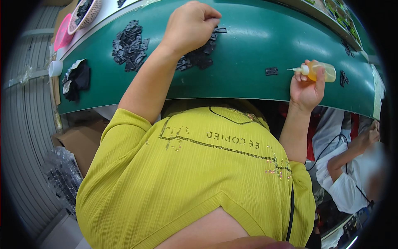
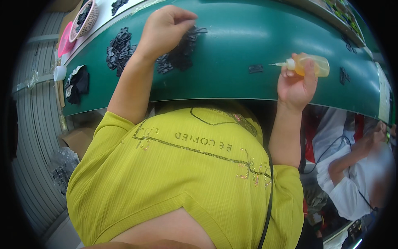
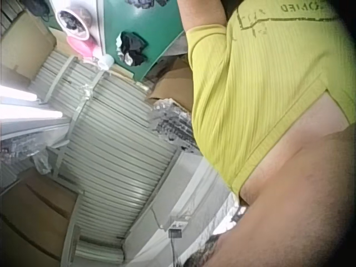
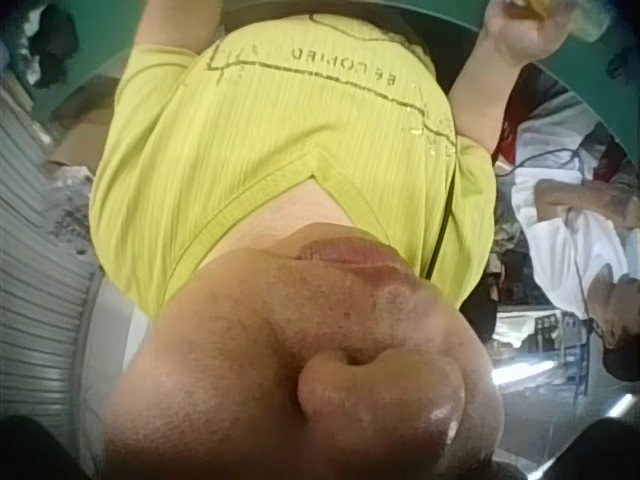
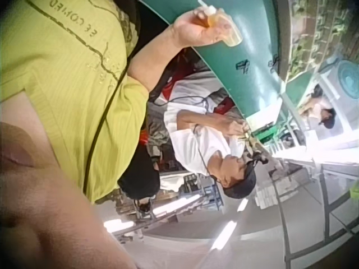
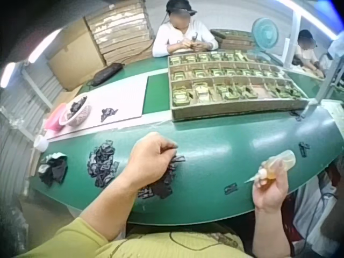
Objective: Applying glue from a small plastic bottle to small black plastic components at a workstation.
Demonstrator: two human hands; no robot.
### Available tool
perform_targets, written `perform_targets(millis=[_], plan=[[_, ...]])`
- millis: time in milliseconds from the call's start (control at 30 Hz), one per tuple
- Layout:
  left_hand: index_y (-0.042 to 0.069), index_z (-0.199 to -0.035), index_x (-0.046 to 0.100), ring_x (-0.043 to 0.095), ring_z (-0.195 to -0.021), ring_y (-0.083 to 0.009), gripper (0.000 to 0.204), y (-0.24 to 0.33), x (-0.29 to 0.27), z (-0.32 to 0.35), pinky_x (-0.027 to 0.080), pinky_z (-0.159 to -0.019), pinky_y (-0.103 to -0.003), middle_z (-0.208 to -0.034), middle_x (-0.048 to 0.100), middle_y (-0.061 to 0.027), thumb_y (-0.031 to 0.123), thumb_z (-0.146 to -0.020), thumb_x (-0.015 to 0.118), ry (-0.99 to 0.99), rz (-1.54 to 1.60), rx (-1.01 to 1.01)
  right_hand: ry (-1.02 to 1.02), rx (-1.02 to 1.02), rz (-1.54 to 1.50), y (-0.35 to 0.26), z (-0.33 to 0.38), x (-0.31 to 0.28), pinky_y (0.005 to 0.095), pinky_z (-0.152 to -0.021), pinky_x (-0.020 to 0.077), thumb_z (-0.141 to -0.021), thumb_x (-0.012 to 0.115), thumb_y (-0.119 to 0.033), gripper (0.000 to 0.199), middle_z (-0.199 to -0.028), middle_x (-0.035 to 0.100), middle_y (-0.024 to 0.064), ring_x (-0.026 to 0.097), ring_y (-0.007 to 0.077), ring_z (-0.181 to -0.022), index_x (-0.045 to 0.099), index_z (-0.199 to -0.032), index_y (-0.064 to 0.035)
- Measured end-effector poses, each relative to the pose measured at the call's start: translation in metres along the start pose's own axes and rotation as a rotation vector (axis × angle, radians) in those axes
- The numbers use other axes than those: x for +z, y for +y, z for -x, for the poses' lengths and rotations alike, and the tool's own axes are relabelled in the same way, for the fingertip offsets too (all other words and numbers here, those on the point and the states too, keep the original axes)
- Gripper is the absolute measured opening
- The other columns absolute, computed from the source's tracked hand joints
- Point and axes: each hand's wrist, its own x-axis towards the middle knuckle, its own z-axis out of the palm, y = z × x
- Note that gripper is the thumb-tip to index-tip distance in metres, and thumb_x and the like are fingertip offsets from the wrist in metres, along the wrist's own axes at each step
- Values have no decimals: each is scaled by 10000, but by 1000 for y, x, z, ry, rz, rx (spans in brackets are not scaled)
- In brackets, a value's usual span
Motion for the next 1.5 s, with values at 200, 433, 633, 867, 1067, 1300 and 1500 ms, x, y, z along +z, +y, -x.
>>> perform_targets(millis=[200, 433, 633, 867, 1067, 1300, 1500], plan=[[-38, -1025, 599, 645, -719, -141, 185, 47, 28, 26, 534, -583, -238, -833, 634, -94, 38, -856, 601, -331, 650, -244, -5, 27, -15, 6, 13, 6, 275, -529, 427, -884, 596, -203, 215, -903, 629, 136, 534, 155, -622, 587, -997, -20], [-35, -1050, 607, 623, -689, -123, 197, 40, 59, 37, 529, -659, -247, -867, 634, -83, 37, -868, 589, -539, 704, -255, -164, -341, 347, 28, 39, 30, 274, -518, 474, -871, 600, -67, 139, -908, 575, 129, 563, 186, -646, 548, -972, 11], [-44, -1021, 608, 629, -731, -132, 188, 35, 62, 39, 538, -658, -253, -876, 633, -93, 13, -842, 616, -562, 722, -171, -167, -358, 375, 29, 40, 32, 274, -507, 469, -862, 606, -69, 136, -867, 554, 114, 561, 184, -635, 552, -951, 20], [-42, -961, 632, 629, -717, -133, 148, 36, 55, 37, 544, -631, -233, -837, 646, -94, 9, -822, 642, -573, 729, -324, -174, -306, 308, 25, 37, 27, 277, -491, 459, -877, 591, -122, 156, -867, 562, 112, 553, 188, -637, 558, -963, 5], [-38, -957, 653, 627, -722, -125, 156, 31, 56, 34, 531, -657, -234, -832, 650, -79, 16, -810, 656, -518, 858, -371, -85, -226, 202, 23, 35, 20, 282, -483, 449, -887, 575, -132, 153, -911, 592, 120, 545, 190, -668, 564, -991, -20], [-34, -944, 658, 611, -822, -132, 206, 30, 57, 36, 505, -735, -248, -907, 652, -70, 17, -752, 709, -490, 711, -248, -117, -244, 240, 24, 33, 21, 291, -488, 449, -885, 578, -137, 165, -905, 598, 126, 545, 191, -671, 566, -998, -17], [-20, -1017, 635, 606, -821, -128, 249, 32, 51, 35, 510, -726, -249, -869, 653, -69, 19, -775, 681, -558, 733, -317, -113, -221, 188, 22, 31, 19, 296, -501, 445, -886, 579, -177, 192, -905, 604, 131, 532, 190, -624, 575, -995, -18]])
